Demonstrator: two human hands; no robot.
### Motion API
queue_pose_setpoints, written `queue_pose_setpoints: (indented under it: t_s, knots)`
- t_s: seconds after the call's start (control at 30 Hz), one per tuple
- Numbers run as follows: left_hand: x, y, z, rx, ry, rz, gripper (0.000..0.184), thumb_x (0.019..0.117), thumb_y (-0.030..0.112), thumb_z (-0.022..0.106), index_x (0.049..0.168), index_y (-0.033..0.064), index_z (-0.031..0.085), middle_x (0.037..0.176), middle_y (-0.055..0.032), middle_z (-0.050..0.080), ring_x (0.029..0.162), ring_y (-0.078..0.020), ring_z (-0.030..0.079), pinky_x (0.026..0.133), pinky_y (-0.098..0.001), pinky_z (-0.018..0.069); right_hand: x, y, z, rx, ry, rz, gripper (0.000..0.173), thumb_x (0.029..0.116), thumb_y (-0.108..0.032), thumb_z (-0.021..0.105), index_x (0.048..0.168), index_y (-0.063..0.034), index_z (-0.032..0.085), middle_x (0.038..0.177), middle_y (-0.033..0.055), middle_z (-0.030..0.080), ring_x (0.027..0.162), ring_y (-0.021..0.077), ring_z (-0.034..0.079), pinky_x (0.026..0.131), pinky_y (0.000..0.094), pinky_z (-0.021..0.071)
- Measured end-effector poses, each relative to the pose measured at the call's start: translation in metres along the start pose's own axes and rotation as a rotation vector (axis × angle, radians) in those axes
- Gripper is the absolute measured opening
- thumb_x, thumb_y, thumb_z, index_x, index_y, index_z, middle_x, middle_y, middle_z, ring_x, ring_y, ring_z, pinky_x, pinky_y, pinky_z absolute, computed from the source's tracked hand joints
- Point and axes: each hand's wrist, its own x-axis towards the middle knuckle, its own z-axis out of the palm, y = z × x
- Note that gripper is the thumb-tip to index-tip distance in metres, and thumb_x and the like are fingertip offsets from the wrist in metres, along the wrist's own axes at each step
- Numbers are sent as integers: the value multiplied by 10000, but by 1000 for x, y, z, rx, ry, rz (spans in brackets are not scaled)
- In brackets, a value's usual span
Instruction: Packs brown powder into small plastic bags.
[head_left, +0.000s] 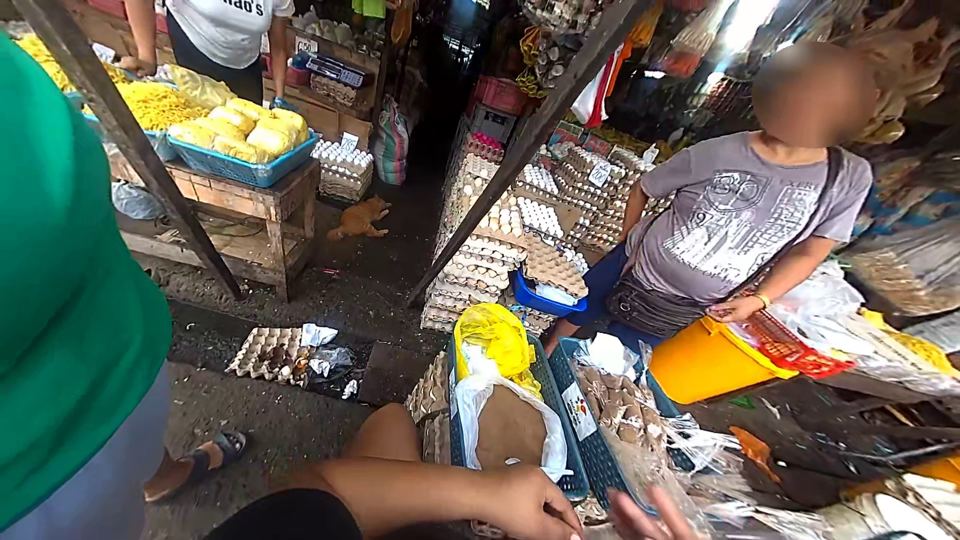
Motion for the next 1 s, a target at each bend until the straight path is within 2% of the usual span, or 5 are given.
queue_pose_setpoints:
  t_s: [0.23, 0.4, 0.63, 0.77, 1.0]
  knots:
    - [-16, 2, -6, 41, -38, 2, 264, 1021, 96, 571, 1132, -80, 735, 1024, -242, 742, 1002, -325, 715, 936, -496, 519, 19, -18, 9, -80, 313, -30, 303, 1091, -98, 376, 1318, -61, 574, 1103, -52, 777, 1107, 105, 716, 1044, 314, 541]
    - [-22, -2, -5, -95, -23, 39, 337, 1003, 97, 633, 1280, -95, 647, 1188, -250, 705, 1133, -313, 685, 1046, -460, 498, 16, -1, 29, -53, 76, 73, 304, 1088, -214, 477, 1337, -135, 634, 1145, -24, 772, 1125, 136, 711, 1069, 355, 524]
    - [-29, -10, -3, 75, -83, 61, 290, 1023, 132, 585, 999, -116, 736, 958, -278, 721, 938, -379, 702, 879, -552, 507, 28, -11, 46, -206, 150, -40, 374, 1105, -176, 389, 1435, -28, 484, 1154, -79, 761, 1130, 76, 699, 1053, 315, 535]
    - [-35, -15, -5, 69, -67, 38, 297, 1023, 142, 593, 1043, -121, 729, 1045, -290, 717, 1029, -396, 694, 958, -548, 497, 42, -66, 69, -226, 510, -34, 404, 1048, -3, 300, 1376, 205, 410, 1189, 174, 696, 1080, 116, 669, 988, 280, 494]
    - [-35, -5, -8, -75, 145, 54, 294, 1028, 135, 580, 1071, -115, 729, 1106, -256, 719, 1076, -315, 690, 994, -455, 509, 19, 17, 45, -64, -98, -6, 735, 926, -528, 691, 1527, -187, 439, 1339, -17, 689, 1263, 182, 635, 1100, 401, 492]
